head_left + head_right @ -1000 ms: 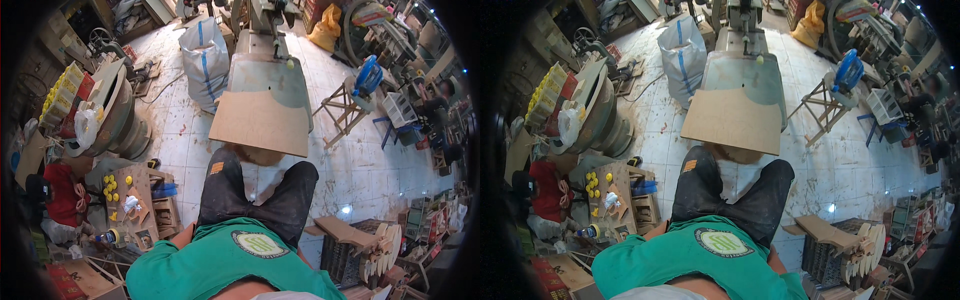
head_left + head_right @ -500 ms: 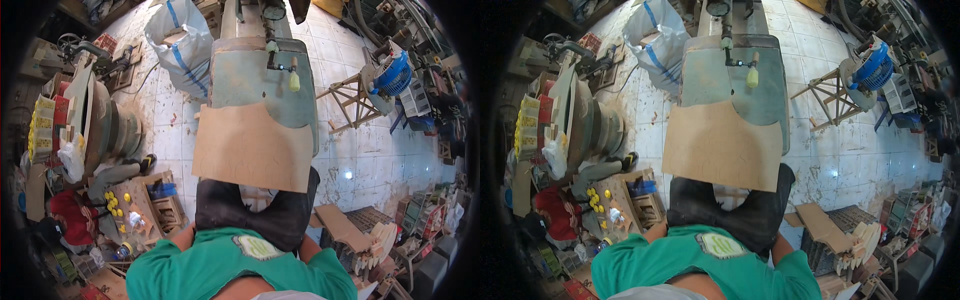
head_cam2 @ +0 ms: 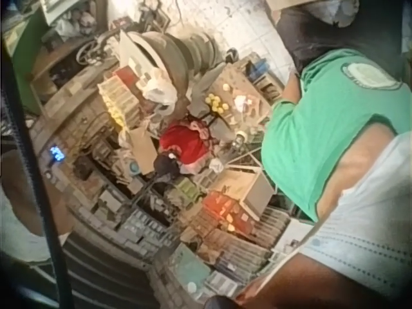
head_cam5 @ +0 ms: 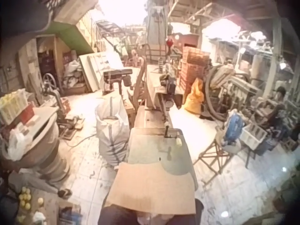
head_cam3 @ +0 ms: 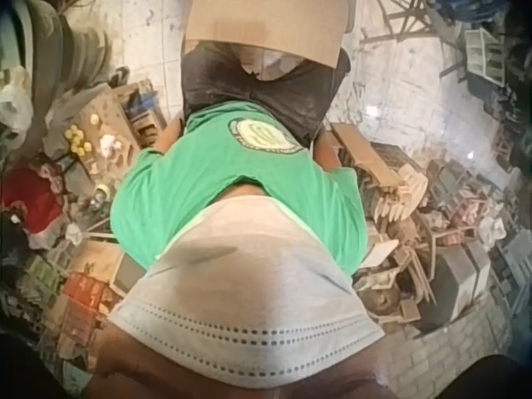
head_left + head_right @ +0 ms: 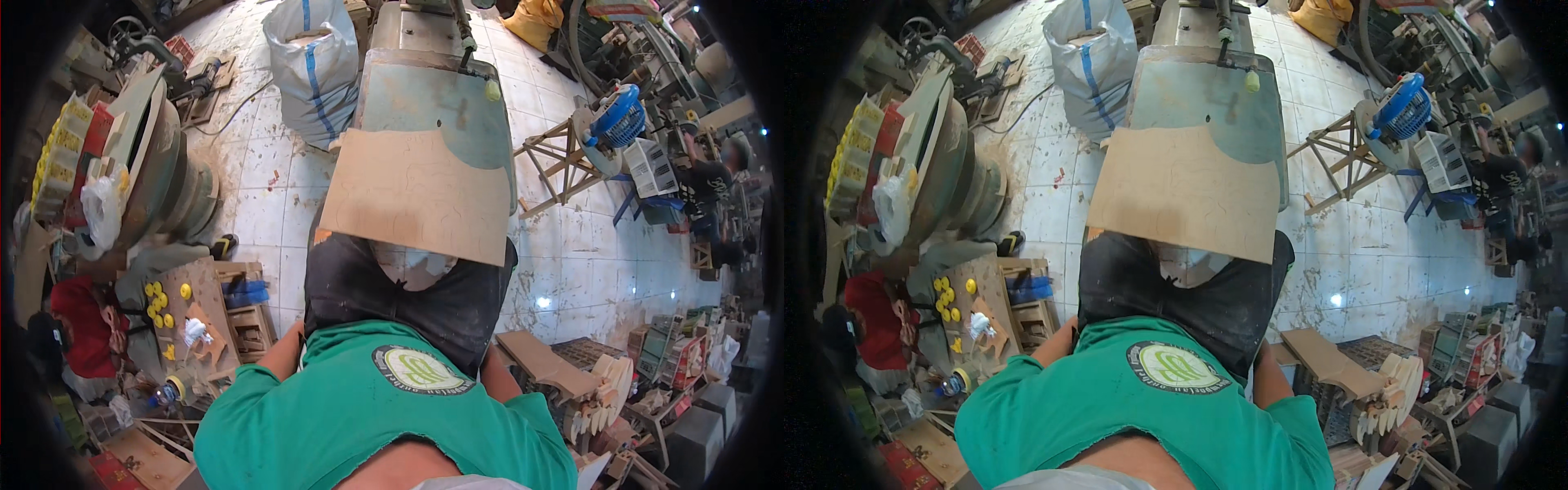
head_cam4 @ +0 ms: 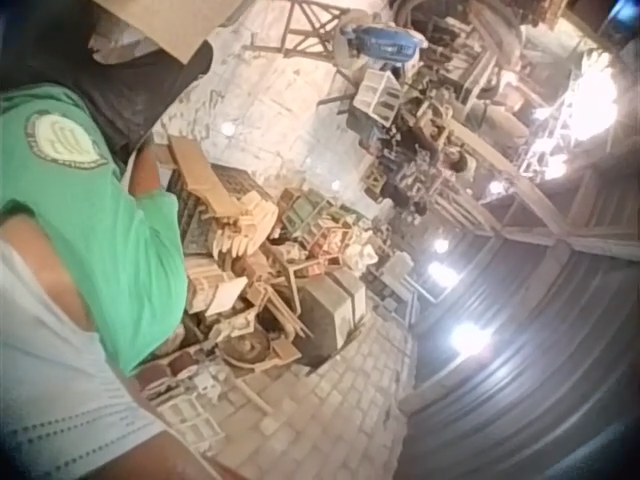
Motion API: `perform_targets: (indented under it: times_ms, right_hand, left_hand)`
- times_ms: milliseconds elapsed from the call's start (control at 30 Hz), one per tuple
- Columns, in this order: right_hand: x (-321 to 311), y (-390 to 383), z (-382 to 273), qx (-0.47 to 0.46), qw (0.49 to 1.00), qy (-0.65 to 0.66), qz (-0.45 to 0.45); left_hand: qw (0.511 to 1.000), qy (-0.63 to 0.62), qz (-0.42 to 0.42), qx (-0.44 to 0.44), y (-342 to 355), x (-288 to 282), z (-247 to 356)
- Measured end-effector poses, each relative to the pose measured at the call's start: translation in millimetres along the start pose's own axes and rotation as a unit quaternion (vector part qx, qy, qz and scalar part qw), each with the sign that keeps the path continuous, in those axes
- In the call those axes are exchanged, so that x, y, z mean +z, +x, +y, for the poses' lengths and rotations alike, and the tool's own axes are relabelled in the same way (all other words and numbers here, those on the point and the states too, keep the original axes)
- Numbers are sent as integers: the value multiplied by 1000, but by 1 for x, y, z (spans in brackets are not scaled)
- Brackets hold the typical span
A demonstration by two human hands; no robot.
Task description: Cutting out specific shapes from a wooden board using a scroll saw machine.
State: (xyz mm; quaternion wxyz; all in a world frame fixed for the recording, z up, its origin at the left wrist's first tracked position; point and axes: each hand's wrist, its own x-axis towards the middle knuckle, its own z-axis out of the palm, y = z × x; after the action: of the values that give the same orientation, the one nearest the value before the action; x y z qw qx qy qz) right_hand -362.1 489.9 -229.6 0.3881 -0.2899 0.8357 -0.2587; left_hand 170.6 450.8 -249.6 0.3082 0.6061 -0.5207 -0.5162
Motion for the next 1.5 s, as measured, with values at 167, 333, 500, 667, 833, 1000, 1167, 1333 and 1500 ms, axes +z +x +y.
perform_targets:
  times_ms: [167, 333, 500, 667, 833, 1000, 1167, 1333, 1500]
  right_hand:
    - [-55, 26, 15, -86, 994, -66, 2]
    - [-121, 2, -119, -103, 954, 251, 129]
    - [-123, -45, -214, -198, 936, 257, 140]
    - [-100, -54, -279, -396, 908, 69, 118]
    - [-78, -49, -312, -428, 896, -38, 111]
    - [-53, -59, -310, -457, 875, -144, 74]
    - [-60, -76, -312, -449, 878, -156, 49]
    - [-53, -91, -307, -421, 887, -186, 44]
    - [-52, -93, -305, -430, 879, -199, 62]
  left_hand:
    - [994, 106, 24, -30, 52, -28, -13]
    - [984, 13, 150, -95, 117, -79, 112]
    - [972, -160, 170, 16, 139, -62, 262]
    - [974, 43, 130, 182, 134, -26, 329]
    - [963, 150, 136, 176, 139, -7, 343]
    - [954, 202, 126, 184, 137, -5, 350]
    - [951, 217, 130, 176, 135, -5, 364]
    - [937, 258, 123, 203, 153, -4, 369]
    - [916, 307, 140, 219, 171, 4, 375]
